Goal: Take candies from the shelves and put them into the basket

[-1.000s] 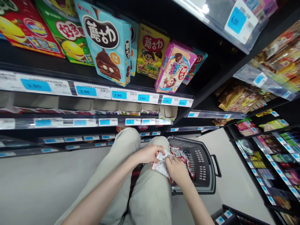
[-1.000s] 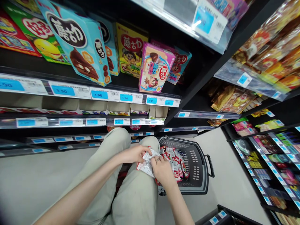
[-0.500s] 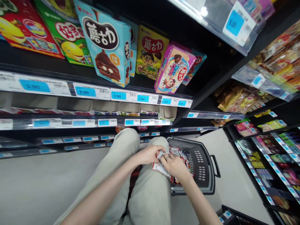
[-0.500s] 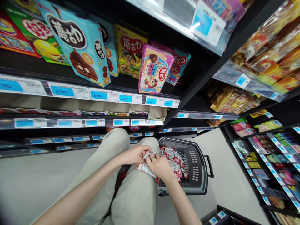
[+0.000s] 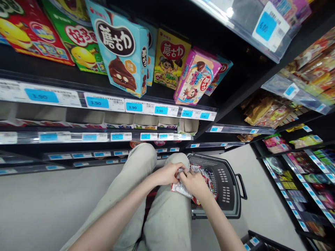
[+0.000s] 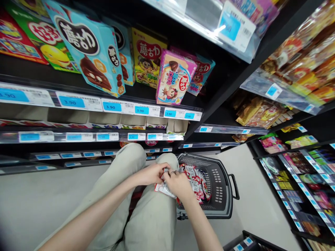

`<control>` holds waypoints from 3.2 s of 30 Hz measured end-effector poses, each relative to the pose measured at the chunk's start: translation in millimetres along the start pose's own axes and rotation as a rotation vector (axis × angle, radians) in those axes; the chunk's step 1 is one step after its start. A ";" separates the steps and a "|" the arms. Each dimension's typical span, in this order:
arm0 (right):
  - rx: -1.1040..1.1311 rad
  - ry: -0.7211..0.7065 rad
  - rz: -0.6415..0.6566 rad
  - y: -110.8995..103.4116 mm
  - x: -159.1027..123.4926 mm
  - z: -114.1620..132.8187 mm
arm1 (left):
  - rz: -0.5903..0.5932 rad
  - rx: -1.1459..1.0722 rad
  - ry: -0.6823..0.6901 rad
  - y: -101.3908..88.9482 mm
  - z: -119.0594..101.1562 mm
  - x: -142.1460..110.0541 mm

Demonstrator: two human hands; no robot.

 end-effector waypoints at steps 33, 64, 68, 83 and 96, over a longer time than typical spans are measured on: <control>0.236 0.278 -0.007 18.8 -17.5 -1.5 | -0.174 0.049 -0.304 9.0 20.1 15.3; 0.230 0.327 0.174 0.5 -25.3 4.9 | -0.152 0.501 -0.230 6.4 1.8 1.9; 0.309 0.202 0.094 2.2 -26.1 -8.1 | -0.159 0.516 -0.238 1.9 3.5 -0.2; 0.850 0.220 -0.297 65.1 -32.6 -19.2 | -0.166 0.331 -0.234 -13.3 13.7 -0.9; 1.234 0.402 -0.507 94.1 -23.4 -25.8 | -0.232 0.079 -0.269 -11.5 35.8 10.1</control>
Point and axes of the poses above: each hand's wrist, its own x-axis towards the middle knuckle, its own y-axis out of the palm, z = x × y, the point moved 3 cm from there along x, towards the middle knuckle, and after that the axes turned 14 degrees about z, right-handed, at the moved point
